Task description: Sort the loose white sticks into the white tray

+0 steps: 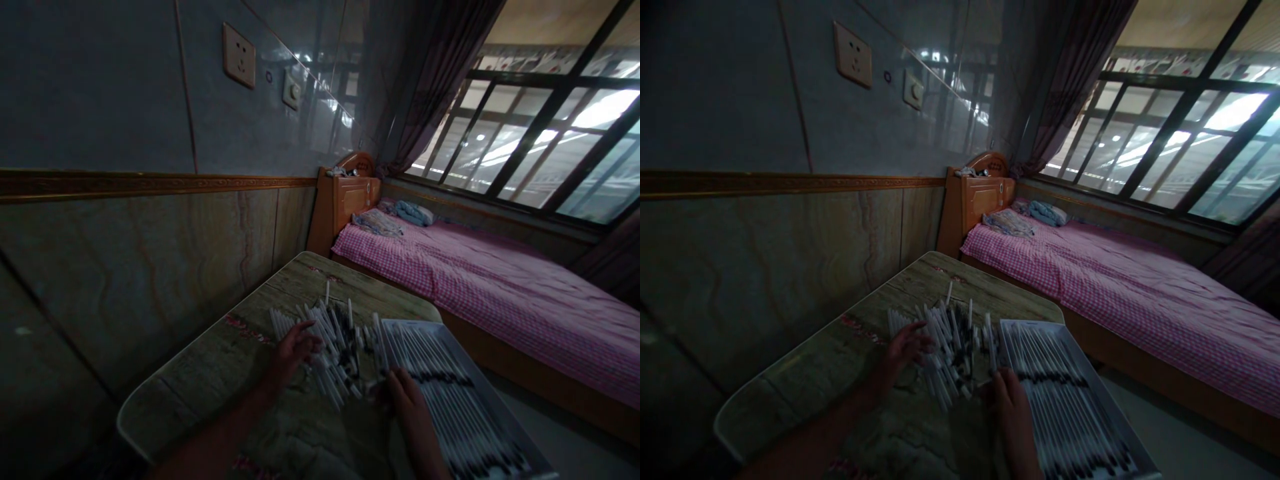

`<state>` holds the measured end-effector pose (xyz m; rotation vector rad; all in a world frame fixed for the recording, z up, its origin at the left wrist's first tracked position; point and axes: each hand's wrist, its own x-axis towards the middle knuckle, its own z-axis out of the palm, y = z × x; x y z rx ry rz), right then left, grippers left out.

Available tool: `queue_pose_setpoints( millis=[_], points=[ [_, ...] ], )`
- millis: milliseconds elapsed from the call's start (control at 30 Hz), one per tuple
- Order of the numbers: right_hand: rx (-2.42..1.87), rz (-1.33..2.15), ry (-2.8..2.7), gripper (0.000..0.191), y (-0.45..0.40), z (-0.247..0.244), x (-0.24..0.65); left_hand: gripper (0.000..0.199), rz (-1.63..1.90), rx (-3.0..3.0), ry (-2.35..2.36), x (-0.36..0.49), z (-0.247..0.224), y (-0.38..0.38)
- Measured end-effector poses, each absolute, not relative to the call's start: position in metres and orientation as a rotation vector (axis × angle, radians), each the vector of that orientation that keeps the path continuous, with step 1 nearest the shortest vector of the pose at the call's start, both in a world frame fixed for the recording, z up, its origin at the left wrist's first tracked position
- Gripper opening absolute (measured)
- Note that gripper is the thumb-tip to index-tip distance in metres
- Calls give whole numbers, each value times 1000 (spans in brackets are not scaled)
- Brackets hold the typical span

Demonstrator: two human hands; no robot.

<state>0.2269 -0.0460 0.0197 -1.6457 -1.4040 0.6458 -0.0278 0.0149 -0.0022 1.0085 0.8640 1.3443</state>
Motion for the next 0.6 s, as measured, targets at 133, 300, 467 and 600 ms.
queue_pose_setpoints(
  millis=[133,300,467,600],
  points=[
    [-1891,492,-1411,42,-32,43,282,50,1394,1055,1085,-28,-3,13],
    [-2359,251,-1500,39,-14,49,318,37,1408,1141,1127,-21,-8,15],
    [-2481,186,-1644,39,-5,44,310,35,1393,1163,1146,-22,-13,17],
    [-2460,171,-1690,38,-2,44,307,35,1376,1178,1143,-23,-14,18]
  ],
)
